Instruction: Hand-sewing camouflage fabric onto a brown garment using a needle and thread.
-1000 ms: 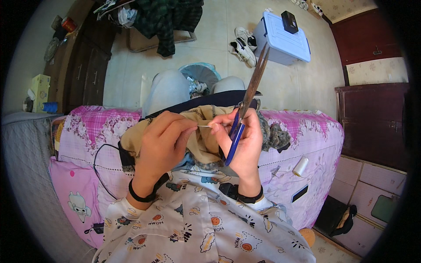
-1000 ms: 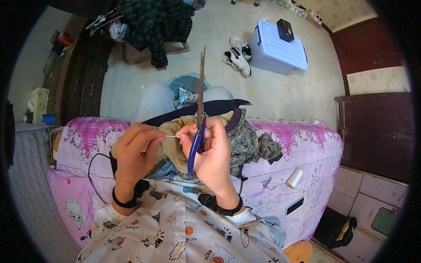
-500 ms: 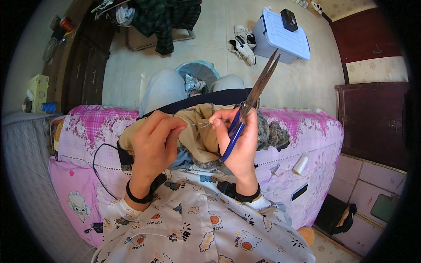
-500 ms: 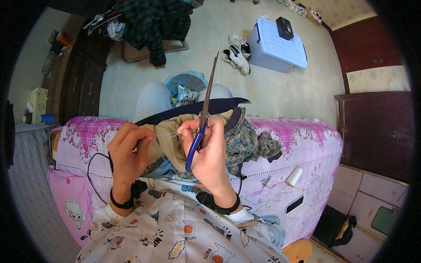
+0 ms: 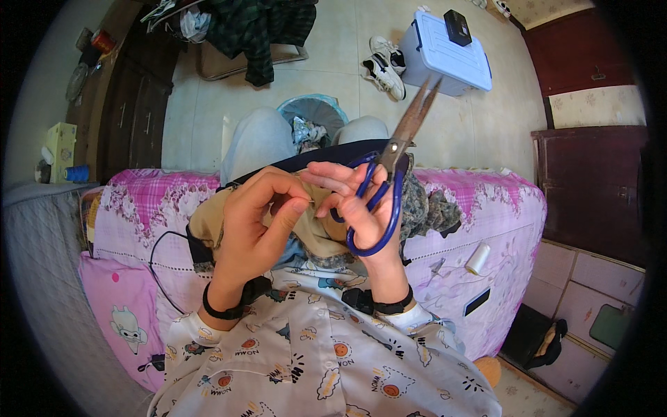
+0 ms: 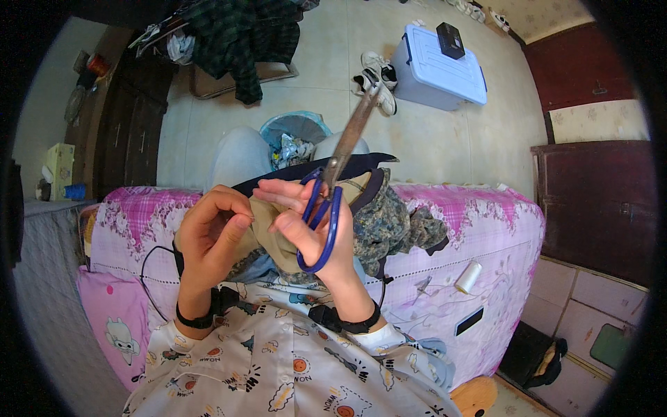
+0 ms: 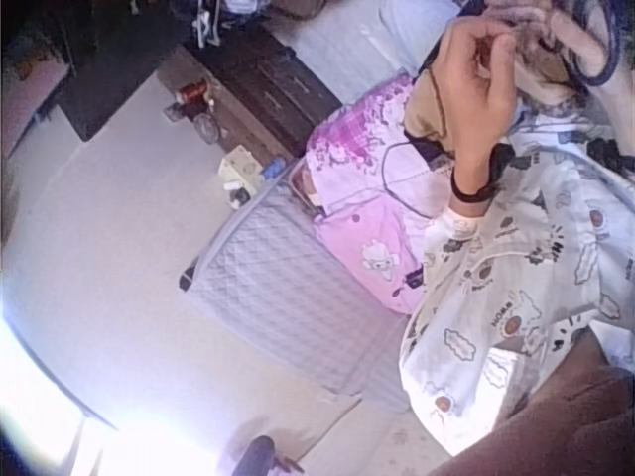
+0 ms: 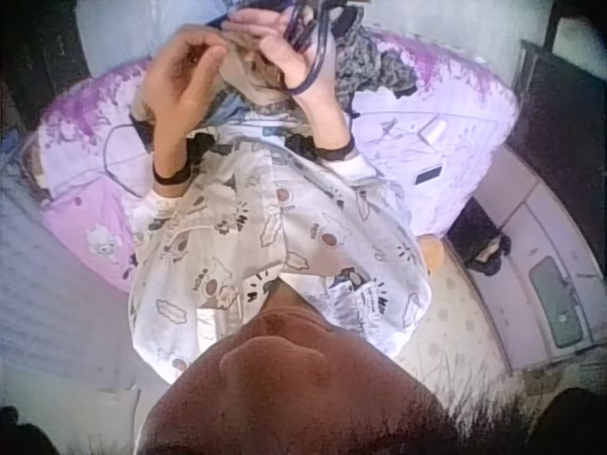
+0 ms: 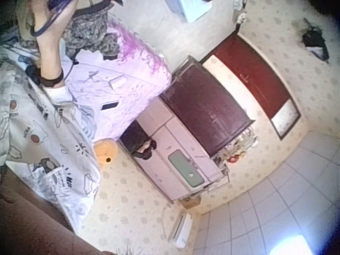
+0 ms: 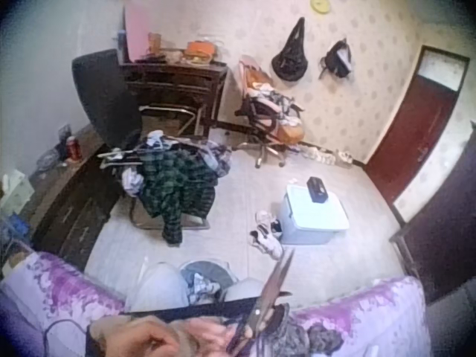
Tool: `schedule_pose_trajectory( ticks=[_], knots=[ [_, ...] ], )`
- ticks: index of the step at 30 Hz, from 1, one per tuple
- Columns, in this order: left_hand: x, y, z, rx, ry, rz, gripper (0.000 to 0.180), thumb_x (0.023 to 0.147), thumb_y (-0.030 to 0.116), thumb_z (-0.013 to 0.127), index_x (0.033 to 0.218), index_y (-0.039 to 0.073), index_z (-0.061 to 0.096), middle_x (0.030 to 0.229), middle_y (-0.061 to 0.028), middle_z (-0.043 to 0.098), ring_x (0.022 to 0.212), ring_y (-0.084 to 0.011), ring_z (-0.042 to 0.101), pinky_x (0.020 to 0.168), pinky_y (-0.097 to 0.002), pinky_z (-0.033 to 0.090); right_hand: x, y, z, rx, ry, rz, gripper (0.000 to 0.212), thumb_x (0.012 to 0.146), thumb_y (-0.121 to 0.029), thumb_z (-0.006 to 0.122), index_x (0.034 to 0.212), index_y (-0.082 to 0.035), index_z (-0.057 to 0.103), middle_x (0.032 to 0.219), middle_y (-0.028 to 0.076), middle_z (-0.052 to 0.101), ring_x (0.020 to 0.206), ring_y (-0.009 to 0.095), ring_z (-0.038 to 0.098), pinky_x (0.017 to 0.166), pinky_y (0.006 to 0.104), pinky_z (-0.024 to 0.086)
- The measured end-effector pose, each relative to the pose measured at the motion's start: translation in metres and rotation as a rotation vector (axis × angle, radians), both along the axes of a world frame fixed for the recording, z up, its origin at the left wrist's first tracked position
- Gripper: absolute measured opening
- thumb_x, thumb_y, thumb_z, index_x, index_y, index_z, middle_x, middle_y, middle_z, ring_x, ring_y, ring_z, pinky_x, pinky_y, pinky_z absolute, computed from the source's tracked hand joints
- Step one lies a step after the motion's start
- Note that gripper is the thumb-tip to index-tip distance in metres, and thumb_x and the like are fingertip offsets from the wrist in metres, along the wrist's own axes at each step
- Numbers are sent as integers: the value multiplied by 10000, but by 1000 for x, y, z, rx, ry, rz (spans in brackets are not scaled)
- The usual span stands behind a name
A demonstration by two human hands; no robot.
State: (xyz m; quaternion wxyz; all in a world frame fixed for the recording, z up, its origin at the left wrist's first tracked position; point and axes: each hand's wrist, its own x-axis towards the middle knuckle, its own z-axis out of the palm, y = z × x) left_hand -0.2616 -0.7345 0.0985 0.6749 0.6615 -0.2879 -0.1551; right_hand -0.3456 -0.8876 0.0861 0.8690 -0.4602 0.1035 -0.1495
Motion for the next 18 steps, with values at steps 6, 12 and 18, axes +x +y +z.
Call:
schedule_pose_trajectory(
  ticks=[6, 12, 18],
  knots=[
    [-1, 1, 0, -37, 91, 1, 57, 919, 37, 629, 925, -6, 592, 870, -19, 600, 702, -53, 495, 614, -197, 386, 0, 9, -5, -233, 136, 55, 358, 836, 52, 687, 1026, -30, 395, 1007, 197, 681, 808, 200, 683, 685, 289, 530],
    [4, 5, 0, 23, 188, 23, 92, 946, 74, 621, 935, -9, 582, 831, 17, 560, 713, -34, 481, 626, -185, 384, -2, 3, -2, -262, 184, -56, 330, 873, 1, 682, 1018, -12, 386, 835, 178, 700, 680, 180, 680, 589, 278, 545],
    [4, 8, -4, -53, 251, 76, 113, 955, 99, 625, 954, -3, 576, 831, 22, 560, 731, -39, 486, 661, -186, 392, -5, -1, -10, -268, 135, -126, 337, 877, -16, 687, 1027, -19, 386, 834, 187, 694, 668, 180, 670, 596, 276, 538]
  ],
)
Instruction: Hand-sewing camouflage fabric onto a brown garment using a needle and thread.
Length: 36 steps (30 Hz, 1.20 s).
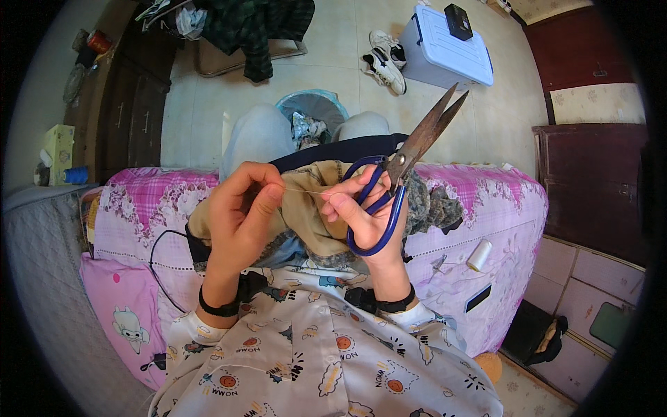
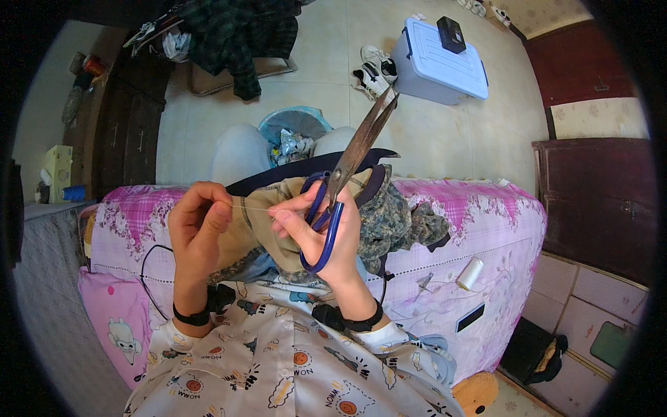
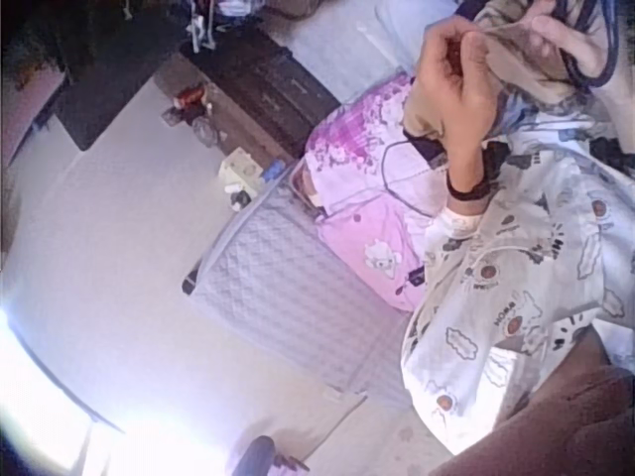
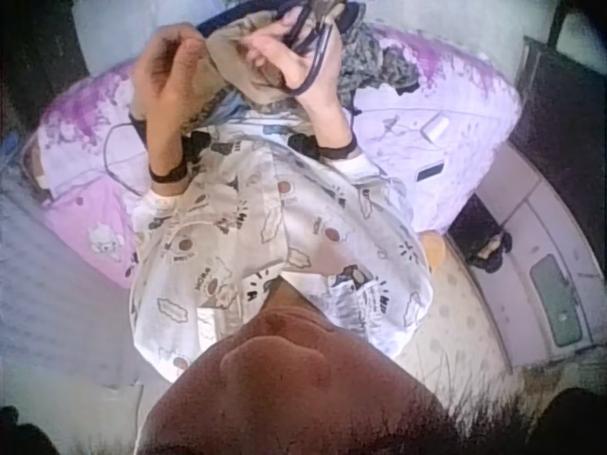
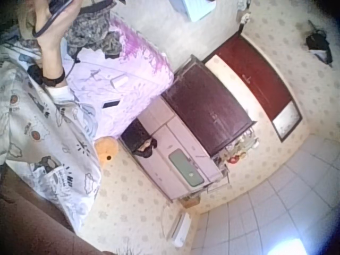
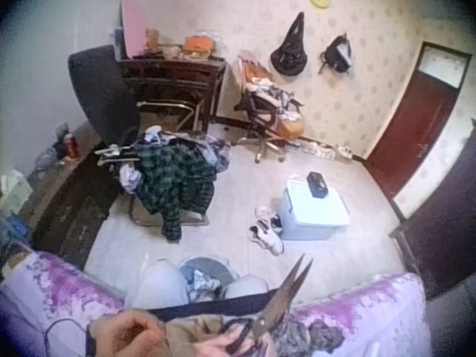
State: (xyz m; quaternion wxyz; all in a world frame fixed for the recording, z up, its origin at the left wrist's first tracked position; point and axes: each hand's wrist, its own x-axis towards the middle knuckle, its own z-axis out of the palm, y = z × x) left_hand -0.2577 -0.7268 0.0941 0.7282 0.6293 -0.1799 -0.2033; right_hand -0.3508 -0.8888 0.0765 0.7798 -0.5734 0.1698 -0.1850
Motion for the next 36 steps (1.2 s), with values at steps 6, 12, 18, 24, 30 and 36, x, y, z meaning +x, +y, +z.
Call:
schedule_pose_trajectory(
  ticks=[6, 12, 18, 24, 30, 36],
  knots=[
    [3, 1, -5, -44, 21, -14, 136, 965, 123, 616, 962, -4, 566, 842, 15, 552, 766, -50, 494, 696, -195, 400, -1, -6, -2, -28, -7, -2, 324, 884, -30, 679, 1007, -28, 379, 857, 178, 674, 674, 152, 623, 631, 279, 519],
    [6, 4, -10, -120, 101, -96, 175, 964, 176, 621, 944, 11, 565, 835, 0, 554, 762, -71, 505, 705, -210, 402, -1, -6, 5, -16, -29, 6, 304, 882, -42, 675, 972, -46, 385, 868, 162, 663, 689, 134, 589, 642, 267, 490],
    [5, 4, -18, -348, 340, -156, 190, 949, 199, 635, 929, 42, 531, 813, -13, 512, 747, -96, 461, 668, -223, 362, -1, -4, 11, 152, -103, 142, 312, 879, -61, 688, 973, -52, 390, 900, 167, 658, 718, 126, 579, 691, 271, 486],
    [8, 5, -17, -67, -85, -133, 196, 923, 155, 624, 1040, 5, 577, 940, -87, 605, 910, -180, 557, 834, -287, 420, 0, -7, 12, -40, -73, 33, 308, 882, -23, 672, 987, -51, 383, 903, 175, 664, 715, 124, 587, 656, 263, 490],
    [3, -17, 10, 115, -466, -214, 304, 846, 54, 676, 1141, -3, 628, 1044, -142, 663, 873, -216, 619, 801, -309, 477, 1, -9, 13, -156, -22, 77, 343, 879, 24, 658, 1034, -51, 362, 907, 180, 666, 757, 147, 626, 683, 263, 509],
    [-3, -18, 0, 224, -366, -112, 126, 813, 39, 728, 935, 24, 699, 815, -67, 682, 645, -146, 581, 573, -245, 425, -1, -11, 17, -141, 1, 104, 345, 871, 59, 655, 1034, -54, 373, 910, 176, 662, 809, 157, 642, 711, 266, 515]
  ],
)
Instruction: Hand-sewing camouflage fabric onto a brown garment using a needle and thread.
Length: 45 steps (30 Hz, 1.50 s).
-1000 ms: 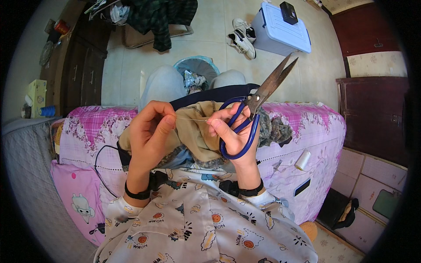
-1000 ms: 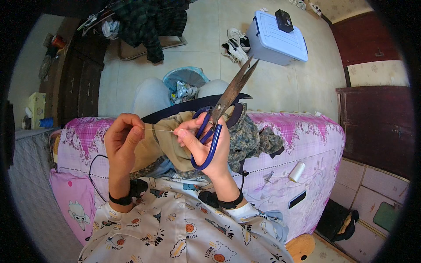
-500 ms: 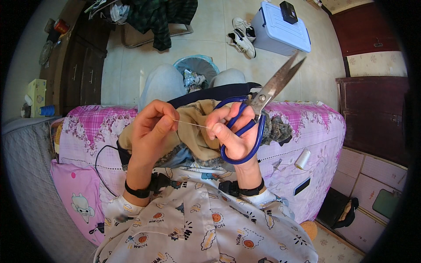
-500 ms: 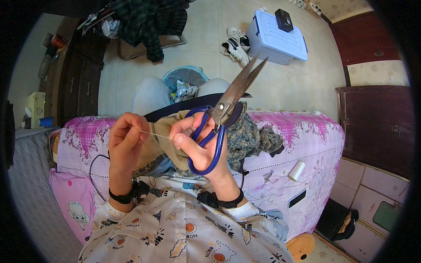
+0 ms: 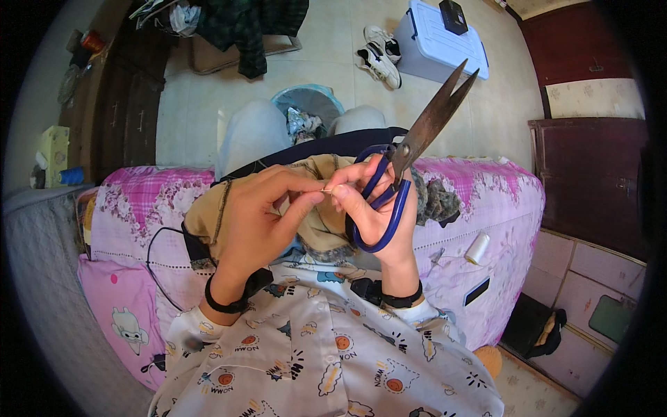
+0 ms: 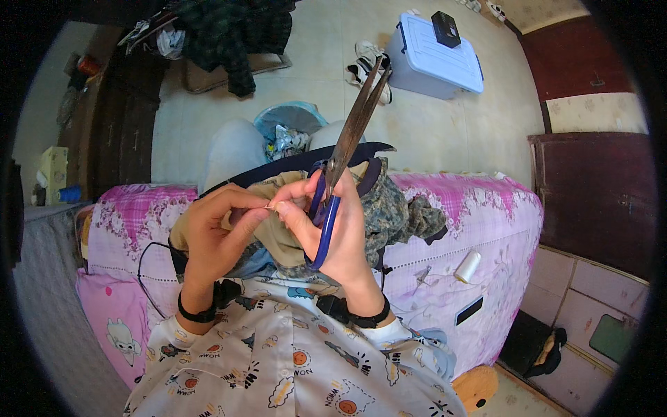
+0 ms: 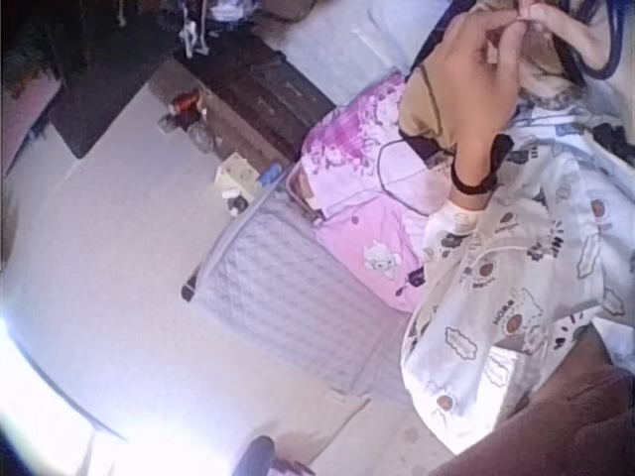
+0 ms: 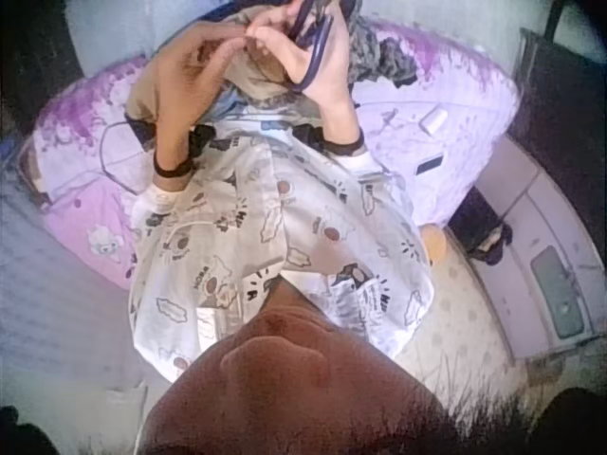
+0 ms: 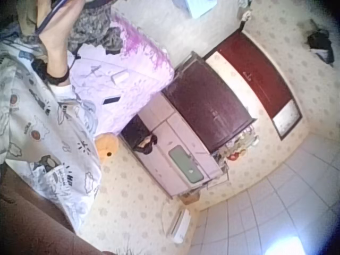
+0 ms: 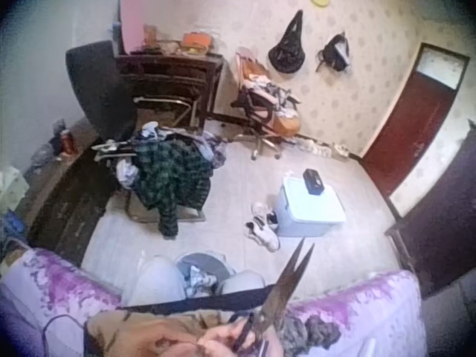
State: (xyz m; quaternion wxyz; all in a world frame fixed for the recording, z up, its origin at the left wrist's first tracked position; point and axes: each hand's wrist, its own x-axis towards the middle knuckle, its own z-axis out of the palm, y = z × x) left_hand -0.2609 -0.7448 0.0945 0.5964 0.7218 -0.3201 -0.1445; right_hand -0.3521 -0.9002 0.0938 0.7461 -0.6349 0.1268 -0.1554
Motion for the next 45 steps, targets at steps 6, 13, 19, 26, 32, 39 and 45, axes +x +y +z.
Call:
schedule_pose_trajectory(
  ticks=[6, 13, 19, 26, 32, 39, 45],
  knots=[
    [-1, 3, -10, -68, 213, 36, 72, 823, 39, 733, 877, 3, 701, 741, -32, 655, 591, -52, 515, 526, -208, 370, 2, -7, 0, -47, 77, -23, 329, 873, 45, 662, 1029, -56, 391, 909, 141, 656, 805, 132, 627, 714, 261, 504],
    [0, 2, -17, -113, 299, 101, 72, 839, 42, 727, 891, -3, 704, 736, -13, 650, 604, -32, 507, 541, -190, 373, 3, -10, -4, -56, 136, -87, 286, 878, 24, 674, 1001, -45, 425, 913, 96, 642, 813, 122, 621, 723, 260, 503],
    [4, -4, -20, -127, 354, 108, 66, 865, 36, 696, 914, -8, 706, 759, -24, 673, 608, -38, 529, 550, -190, 402, 1, -17, -6, -12, 172, -120, 325, 855, -23, 715, 1004, -56, 428, 858, 58, 597, 744, 99, 568, 668, 235, 465],
    [10, -9, -25, -151, 305, 140, 108, 893, 38, 670, 969, -32, 704, 909, -85, 710, 826, -111, 624, 742, -238, 474, -33, -6, -16, 482, 45, 187, 685, 726, -536, 823, 1046, -92, 411, 764, -24, 405, 642, 55, 370, 570, 206, 283],
    [9, -22, -21, -287, 347, 302, 137, 890, 15, 671, 1009, -39, 710, 1014, -114, 724, 918, -138, 654, 819, -253, 497, -60, 20, -5, 490, 263, 402, 730, 765, -688, 693, 1042, -71, 418, 798, -1, 429, 675, 63, 387, 582, 217, 317],
    [1, -41, -9, -470, 597, 348, 180, 925, 41, 654, 1072, -56, 691, 1054, -144, 716, 950, -152, 666, 877, -266, 510, -64, 32, -23, 260, 349, 261, 329, 909, -335, 628, 966, -31, 514, 746, 27, 549, 621, 86, 500, 559, 252, 409],
    [-8, -49, -9, -499, 569, 411, 192, 927, 54, 660, 1075, -65, 688, 1041, -148, 718, 945, -148, 669, 866, -263, 516, -62, 37, -22, 138, 364, 181, 219, 888, -219, 625, 915, -20, 539, 701, 32, 563, 603, 97, 533, 549, 250, 415]
  ],
)
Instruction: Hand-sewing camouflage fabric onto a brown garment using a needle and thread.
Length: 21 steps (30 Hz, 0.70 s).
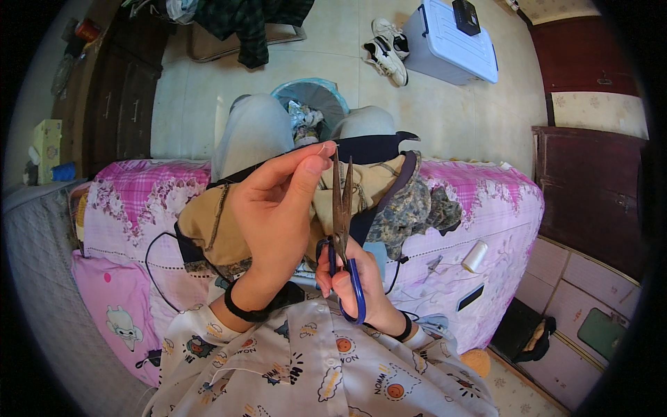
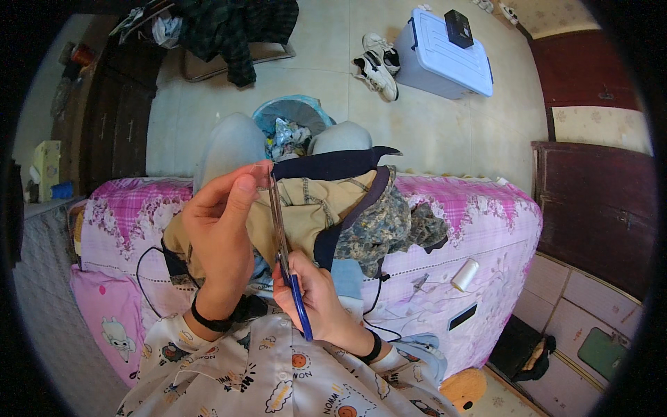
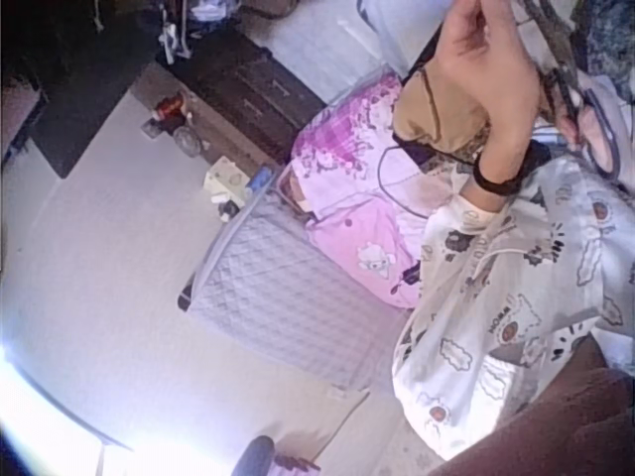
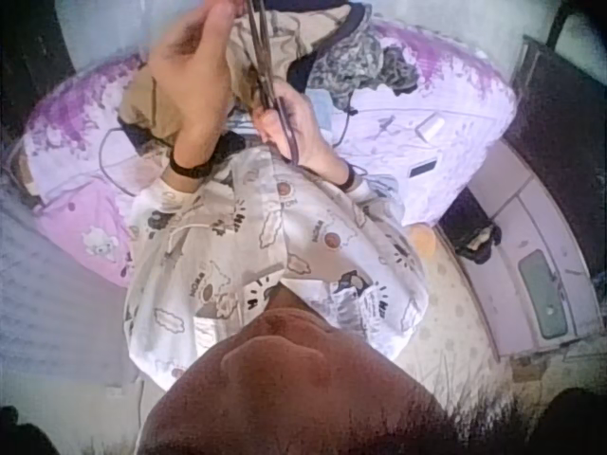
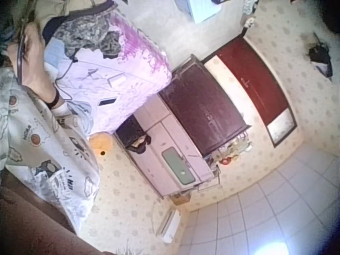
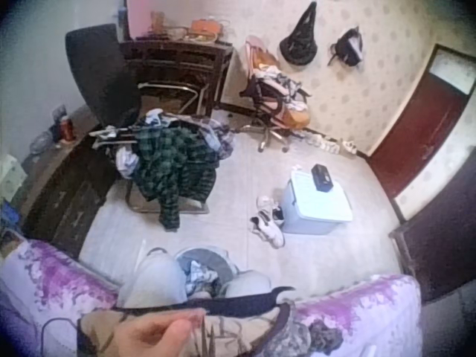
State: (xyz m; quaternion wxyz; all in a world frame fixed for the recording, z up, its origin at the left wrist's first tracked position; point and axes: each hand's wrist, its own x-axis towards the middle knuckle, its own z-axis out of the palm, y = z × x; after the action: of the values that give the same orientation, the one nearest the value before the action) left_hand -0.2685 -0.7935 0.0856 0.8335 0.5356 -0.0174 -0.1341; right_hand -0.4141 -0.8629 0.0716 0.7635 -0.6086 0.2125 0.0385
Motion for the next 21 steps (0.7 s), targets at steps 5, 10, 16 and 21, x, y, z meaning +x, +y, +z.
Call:
schedule_pose_trajectory(
  ticks=[5, 10, 16, 21],
  knots=[
    [-2, 1, -4, 34, 19, 2, 193, 926, 91, 662, 1050, -55, 686, 1048, -182, 714, 949, -193, 681, 887, -300, 520, 3, -3, 4, -43, 9, 38, 211, 891, -203, 630, 899, -12, 544, 663, 34, 552, 573, 96, 524, 532, 249, 404],
    [-3, 2, -7, 43, 41, -28, 178, 930, 72, 651, 1050, -56, 684, 1044, -179, 716, 915, -180, 682, 872, -288, 523, 7, -3, 0, -42, -2, 25, 236, 907, -233, 629, 904, -11, 546, 633, 23, 543, 549, 81, 517, 511, 237, 386],
    [-4, 6, -11, 109, -12, -59, 182, 927, 59, 653, 1061, -60, 682, 1050, -176, 716, 934, -174, 682, 873, -284, 522, 16, -6, 2, -36, -3, -7, 301, 932, -299, 630, 909, -11, 547, 596, -12, 520, 523, 45, 478, 492, 210, 357],
    [-3, 6, -12, 143, -34, -57, 175, 923, 47, 653, 1057, -62, 686, 1049, -170, 718, 954, -170, 680, 882, -274, 515, 18, -8, -4, -74, -18, -22, 309, 925, -297, 651, 891, -9, 547, 599, -17, 515, 548, 36, 453, 497, 211, 354]
  ],
)
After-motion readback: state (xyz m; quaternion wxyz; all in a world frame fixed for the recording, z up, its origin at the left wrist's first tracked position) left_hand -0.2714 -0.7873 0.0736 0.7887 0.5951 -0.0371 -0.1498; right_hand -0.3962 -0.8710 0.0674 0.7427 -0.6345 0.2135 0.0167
